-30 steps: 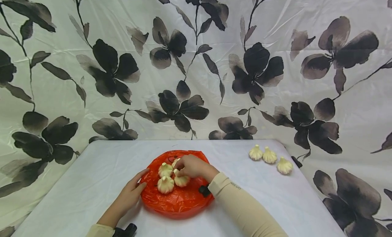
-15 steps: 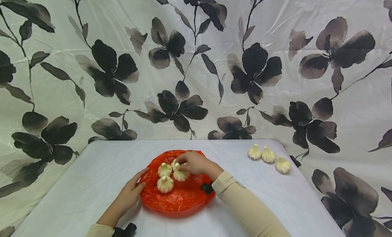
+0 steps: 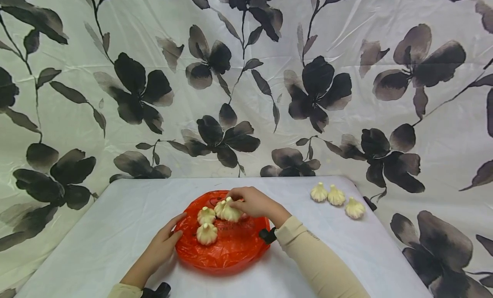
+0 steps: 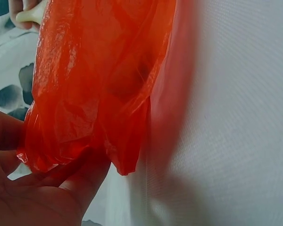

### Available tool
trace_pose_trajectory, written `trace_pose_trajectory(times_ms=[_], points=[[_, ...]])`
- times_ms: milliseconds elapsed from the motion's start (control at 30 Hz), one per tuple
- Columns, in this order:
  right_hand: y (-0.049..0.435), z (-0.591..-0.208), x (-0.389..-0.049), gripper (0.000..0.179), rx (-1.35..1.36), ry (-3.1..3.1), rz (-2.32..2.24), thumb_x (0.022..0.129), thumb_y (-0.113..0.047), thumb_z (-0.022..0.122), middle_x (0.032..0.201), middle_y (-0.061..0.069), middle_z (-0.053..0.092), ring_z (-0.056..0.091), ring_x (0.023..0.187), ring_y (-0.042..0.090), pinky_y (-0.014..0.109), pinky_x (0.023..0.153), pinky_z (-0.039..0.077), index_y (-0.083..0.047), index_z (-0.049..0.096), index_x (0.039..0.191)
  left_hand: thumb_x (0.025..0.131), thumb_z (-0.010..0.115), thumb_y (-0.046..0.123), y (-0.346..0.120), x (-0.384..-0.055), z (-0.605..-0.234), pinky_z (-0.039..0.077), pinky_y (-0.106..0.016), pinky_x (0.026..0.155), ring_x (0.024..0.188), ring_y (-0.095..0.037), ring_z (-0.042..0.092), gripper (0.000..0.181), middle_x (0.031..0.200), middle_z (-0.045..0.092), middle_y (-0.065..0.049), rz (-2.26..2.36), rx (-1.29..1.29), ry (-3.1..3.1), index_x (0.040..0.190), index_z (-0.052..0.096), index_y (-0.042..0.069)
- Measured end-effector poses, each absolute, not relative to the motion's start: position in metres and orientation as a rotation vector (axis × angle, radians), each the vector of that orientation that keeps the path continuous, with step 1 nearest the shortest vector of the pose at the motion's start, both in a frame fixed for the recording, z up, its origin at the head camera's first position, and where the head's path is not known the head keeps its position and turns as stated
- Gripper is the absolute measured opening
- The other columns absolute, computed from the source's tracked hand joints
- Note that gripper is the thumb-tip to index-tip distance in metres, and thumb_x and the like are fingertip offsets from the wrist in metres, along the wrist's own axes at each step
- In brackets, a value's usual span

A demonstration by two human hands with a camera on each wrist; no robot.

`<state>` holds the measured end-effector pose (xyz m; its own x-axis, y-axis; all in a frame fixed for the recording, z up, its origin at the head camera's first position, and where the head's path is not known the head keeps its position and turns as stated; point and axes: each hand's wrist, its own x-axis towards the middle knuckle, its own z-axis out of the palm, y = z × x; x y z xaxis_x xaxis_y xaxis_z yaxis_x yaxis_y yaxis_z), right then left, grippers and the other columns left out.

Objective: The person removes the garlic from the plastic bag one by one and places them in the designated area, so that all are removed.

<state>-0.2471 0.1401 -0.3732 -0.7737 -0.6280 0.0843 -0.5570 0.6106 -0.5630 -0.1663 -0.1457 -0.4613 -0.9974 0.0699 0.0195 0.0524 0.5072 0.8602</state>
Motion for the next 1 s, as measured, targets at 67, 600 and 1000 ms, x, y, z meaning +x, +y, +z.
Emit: trace_pose_trajectory(times_ms=[67, 600, 1000], points=[[0.143, -0.371, -0.246, 0.022, -1.000, 2.720, -0.896, 0.096, -0.026, 0.060, 0.110, 0.001, 0.070, 0.064, 0.104, 0.017, 0.039, 0.092, 0.053, -0.016, 0.066, 0.114, 0.098, 0.043, 0.011, -0.146, -0.167, -0.462, 0.029, -0.060, 0.113, 0.146, -0.040, 0.025, 0.054, 0.158, 0.031, -0.013, 1.550, 0.110, 2.710, 0.151, 0.033, 0.021], [0.166, -0.367, -0.241, 0.022, -0.981, 2.776, -1.016, 0.096, -0.024, 0.059, 0.117, 0.003, 0.069, 0.063, 0.115, 0.022, 0.043, 0.097, 0.053, -0.018, 0.065, 0.116, 0.099, 0.043, 0.011, -0.145, -0.167, -0.462, 0.032, -0.061, 0.111, 0.145, -0.041, 0.028, 0.052, 0.157, 0.032, -0.015, 1.548, 0.082, 2.718, 0.149, 0.036, 0.021], [0.190, -0.359, -0.235, 0.020, -0.958, 2.775, -1.159, 0.096, -0.020, 0.058, 0.119, 0.003, 0.066, 0.061, 0.119, 0.026, 0.040, 0.095, 0.055, -0.016, 0.064, 0.115, 0.099, 0.042, 0.011, -0.145, -0.169, -0.460, 0.030, -0.061, 0.112, 0.145, -0.041, 0.027, 0.052, 0.157, 0.031, -0.015, 1.548, 0.064, 2.705, 0.150, 0.035, 0.020]])
